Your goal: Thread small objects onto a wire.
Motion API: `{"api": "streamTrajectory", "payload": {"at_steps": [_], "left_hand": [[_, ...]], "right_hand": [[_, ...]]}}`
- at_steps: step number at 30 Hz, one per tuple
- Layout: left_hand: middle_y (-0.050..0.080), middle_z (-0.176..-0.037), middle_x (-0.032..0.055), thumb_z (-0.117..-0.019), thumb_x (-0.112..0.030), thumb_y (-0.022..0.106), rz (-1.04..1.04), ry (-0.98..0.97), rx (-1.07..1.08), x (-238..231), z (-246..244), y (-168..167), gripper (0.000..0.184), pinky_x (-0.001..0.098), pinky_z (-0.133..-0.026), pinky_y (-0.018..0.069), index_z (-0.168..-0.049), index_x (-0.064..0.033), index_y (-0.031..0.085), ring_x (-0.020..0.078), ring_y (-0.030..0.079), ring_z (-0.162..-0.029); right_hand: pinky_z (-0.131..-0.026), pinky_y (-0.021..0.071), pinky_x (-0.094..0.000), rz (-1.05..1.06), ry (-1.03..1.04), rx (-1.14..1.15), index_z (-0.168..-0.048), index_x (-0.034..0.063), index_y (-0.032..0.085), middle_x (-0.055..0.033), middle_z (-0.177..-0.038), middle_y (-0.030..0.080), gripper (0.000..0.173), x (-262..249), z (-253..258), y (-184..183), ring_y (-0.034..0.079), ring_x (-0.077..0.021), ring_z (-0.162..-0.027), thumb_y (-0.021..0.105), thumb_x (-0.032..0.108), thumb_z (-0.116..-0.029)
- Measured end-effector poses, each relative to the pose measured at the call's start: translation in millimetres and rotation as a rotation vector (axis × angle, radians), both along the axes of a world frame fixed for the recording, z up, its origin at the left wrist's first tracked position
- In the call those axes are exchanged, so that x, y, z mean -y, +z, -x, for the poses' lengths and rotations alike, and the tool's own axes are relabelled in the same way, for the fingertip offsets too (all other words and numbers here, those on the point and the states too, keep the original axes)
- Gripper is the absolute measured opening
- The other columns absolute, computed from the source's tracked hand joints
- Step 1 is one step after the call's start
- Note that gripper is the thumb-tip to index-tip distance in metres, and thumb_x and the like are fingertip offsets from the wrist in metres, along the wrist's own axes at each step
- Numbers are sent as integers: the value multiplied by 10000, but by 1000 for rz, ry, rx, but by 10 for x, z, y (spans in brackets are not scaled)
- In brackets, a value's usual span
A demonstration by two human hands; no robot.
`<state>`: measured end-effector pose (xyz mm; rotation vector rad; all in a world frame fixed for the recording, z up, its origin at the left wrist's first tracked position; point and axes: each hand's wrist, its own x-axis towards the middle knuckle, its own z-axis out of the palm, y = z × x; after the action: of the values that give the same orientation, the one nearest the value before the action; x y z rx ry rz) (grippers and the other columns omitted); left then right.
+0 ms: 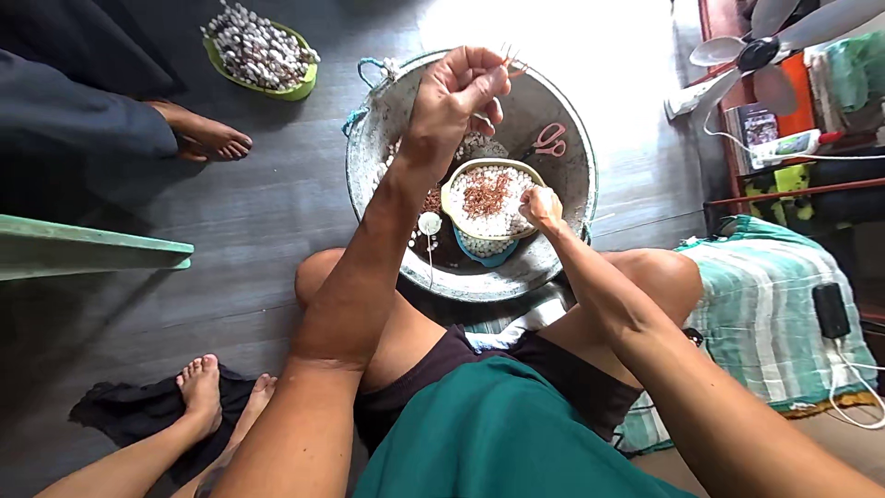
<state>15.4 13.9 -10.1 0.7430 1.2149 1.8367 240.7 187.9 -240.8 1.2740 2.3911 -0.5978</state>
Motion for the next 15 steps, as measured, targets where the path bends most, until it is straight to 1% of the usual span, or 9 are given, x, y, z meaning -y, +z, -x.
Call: {"api": "streamTrajectory", "payload": {"at_steps": [1,2,4,5,7,9,11,13,15], "left_hand": [[705,-925,71,-1032,-48,572,-1,29,-53,-10,-14,-4,97,293,-593,591,-1116,-16,608,154,677,-699],[705,-917,72,-1025,-37,583,-2,68,-113,-20,-35,-11,99,291,-582,590,-1113,-1,612,148,673,-681],[701,-904,75,-1013,-28,602,-18,153,-210,-39,-63,-17,97,292,-578,587,-1098,14,621,146,665,-667],[691,-891,75,-1008,-27,609,-26,199,-249,-44,-84,-11,91,291,-576,583,-1088,16,624,145,658,-660],[680,-881,69,-1005,-40,620,-20,286,-330,-34,-154,15,93,281,-568,566,-1084,8,633,135,641,-648],[681,-884,53,-1010,-68,622,7,342,-397,-1,-246,46,95,270,-572,560,-1083,-11,644,119,639,-648],[681,-900,41,-1019,-83,613,10,363,-449,29,-335,57,100,263,-577,551,-1094,-26,646,105,628,-649],[690,-936,38,-1021,-92,612,-1,375,-483,64,-391,49,106,261,-585,553,-1100,-33,651,98,629,-655],[686,-944,45,-1017,-78,616,-37,374,-478,92,-421,43,104,259,-588,553,-1098,-25,652,101,625,-654]], "right_hand": [[-895,528,-656,40,-60,-110,-1142,116,751,-171,-1121,733,259,-9,1,124,678,-392,-1097,712,225,-910],[-906,540,-617,92,-146,-261,-1123,109,764,-149,-1079,749,240,-3,3,304,702,-344,-1042,718,228,-919],[-852,598,-453,283,-313,-672,-1105,59,761,-102,-988,754,209,33,35,802,722,-215,-885,729,187,-943],[-832,615,-387,426,-357,-902,-1137,19,732,-93,-983,748,217,87,57,1113,719,-175,-850,719,142,-959],[-851,619,-365,635,-351,-1236,-1208,-11,684,-94,-1022,736,258,232,116,1737,715,-171,-871,689,82,-968],[-863,617,-367,712,-311,-1406,-1189,-26,687,-99,-1002,739,230,408,178,2239,718,-177,-863,668,40,-970],[-850,620,-342,767,-288,-1494,-1149,-32,697,-105,-998,735,185,550,231,2551,719,-169,-853,632,6,-980],[-865,622,-341,846,-285,-1558,-1139,-45,692,-136,-1050,730,183,650,290,2685,727,-187,-885,589,-29,-989],[-863,619,-334,923,-291,-1595,-1174,-39,672,-149,-1081,720,208,730,348,2725,724,-187,-892,538,-18,-1015]]}}
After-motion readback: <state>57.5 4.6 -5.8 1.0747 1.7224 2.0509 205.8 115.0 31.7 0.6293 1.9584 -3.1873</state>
